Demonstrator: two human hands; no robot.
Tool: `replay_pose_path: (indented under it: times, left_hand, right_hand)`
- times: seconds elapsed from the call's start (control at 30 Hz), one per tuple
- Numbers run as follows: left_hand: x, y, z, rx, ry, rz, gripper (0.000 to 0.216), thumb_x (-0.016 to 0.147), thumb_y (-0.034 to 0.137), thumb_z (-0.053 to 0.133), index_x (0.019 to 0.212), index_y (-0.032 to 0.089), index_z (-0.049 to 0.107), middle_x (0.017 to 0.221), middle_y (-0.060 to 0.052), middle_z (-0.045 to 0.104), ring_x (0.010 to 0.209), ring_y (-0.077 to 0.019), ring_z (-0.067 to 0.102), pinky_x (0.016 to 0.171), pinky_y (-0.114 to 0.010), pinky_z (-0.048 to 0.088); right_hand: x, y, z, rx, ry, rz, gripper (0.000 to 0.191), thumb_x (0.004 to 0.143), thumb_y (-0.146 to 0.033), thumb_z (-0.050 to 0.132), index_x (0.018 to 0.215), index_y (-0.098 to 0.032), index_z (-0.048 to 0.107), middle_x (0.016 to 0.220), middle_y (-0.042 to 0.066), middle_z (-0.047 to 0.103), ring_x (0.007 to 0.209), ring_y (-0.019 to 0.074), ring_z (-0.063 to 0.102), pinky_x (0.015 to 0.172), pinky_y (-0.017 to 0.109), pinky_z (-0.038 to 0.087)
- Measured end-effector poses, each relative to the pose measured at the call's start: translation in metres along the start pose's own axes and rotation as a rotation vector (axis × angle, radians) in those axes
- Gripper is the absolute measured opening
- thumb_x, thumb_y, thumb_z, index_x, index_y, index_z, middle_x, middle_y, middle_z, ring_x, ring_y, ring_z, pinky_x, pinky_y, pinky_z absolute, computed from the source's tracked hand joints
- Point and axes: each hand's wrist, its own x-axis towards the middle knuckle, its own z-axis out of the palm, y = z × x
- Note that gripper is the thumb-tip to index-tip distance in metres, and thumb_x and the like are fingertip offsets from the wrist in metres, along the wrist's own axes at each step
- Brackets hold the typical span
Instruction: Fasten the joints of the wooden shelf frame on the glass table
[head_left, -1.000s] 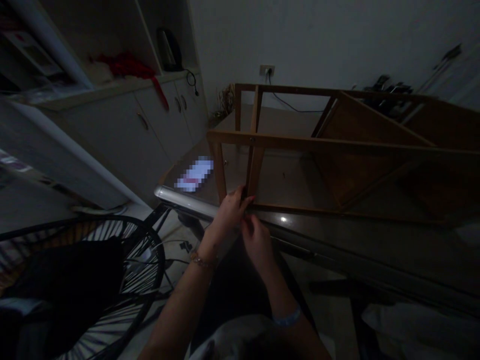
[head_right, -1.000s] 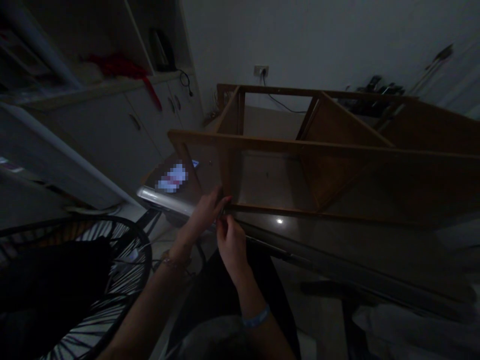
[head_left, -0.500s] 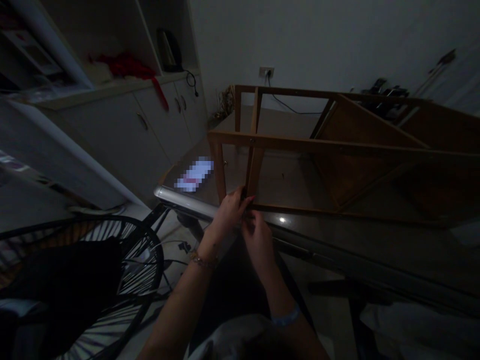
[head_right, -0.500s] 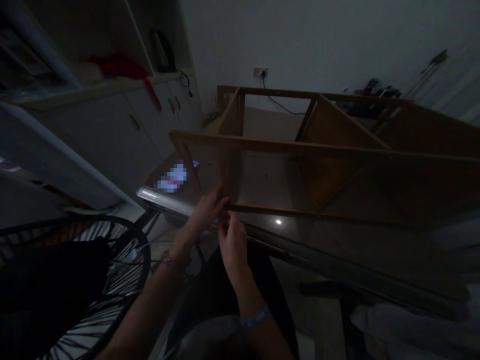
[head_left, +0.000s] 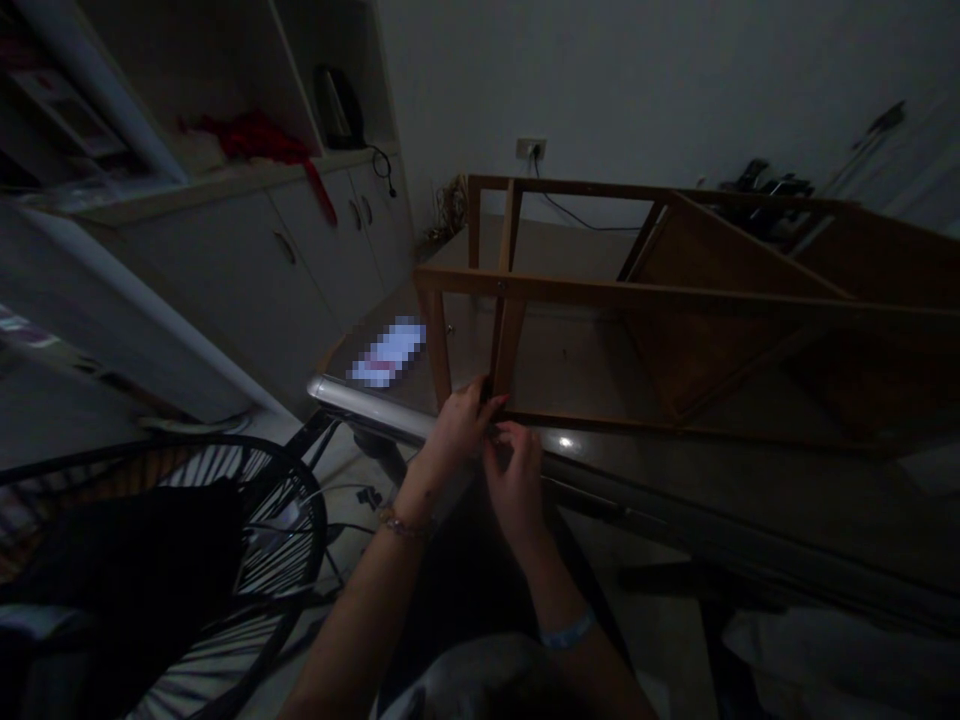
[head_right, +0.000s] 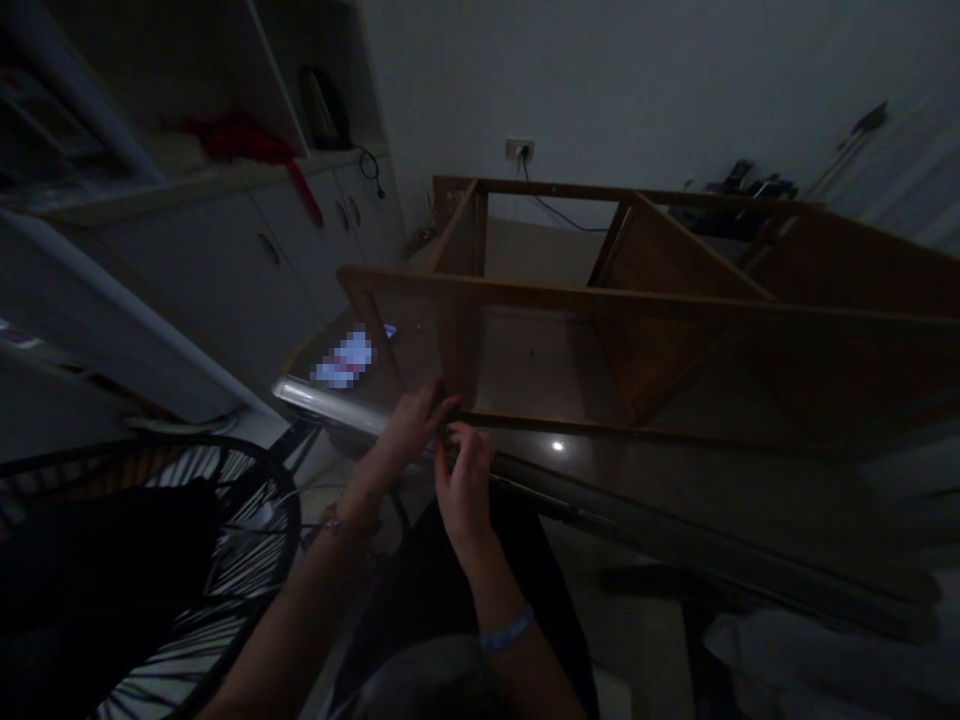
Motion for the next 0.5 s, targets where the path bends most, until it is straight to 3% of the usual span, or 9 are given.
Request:
replay_pose_path:
  times: [0.27, 0.5]
  left_hand:
    - [0.000, 0.000, 0.000, 0.047, -0.011, -0.020, 0.023, 0.096, 0.029, 0.054, 0.114, 0.015, 0.056, 0.095, -0.010, 0.073, 0.091, -0.0228, 0.072, 0.075, -0.027, 0.053]
    - [0.000, 0.001, -0.001, 0.030, -0.009, -0.014, 0.029, 0.097, 0.031, 0.053, 0.121, 0.015, 0.053, 0.100, -0.012, 0.073, 0.097, -0.0238, 0.071, 0.079, -0.028, 0.053]
  right_hand:
    - [0.002, 0.004, -0.002, -0.068, -0.096, -0.070, 0.011, 0.096, -0.022, 0.048, 0.104, -0.021, 0.056, 0.095, 0.006, 0.066, 0.090, 0.0201, 0.061, 0.083, 0.033, 0.047]
    - [0.006, -0.004, -0.013, -0.258, -0.136, -0.071, 0.002, 0.092, -0.021, 0.060, 0.092, -0.023, 0.061, 0.088, 0.004, 0.068, 0.089, 0.0232, 0.055, 0.087, 0.038, 0.033]
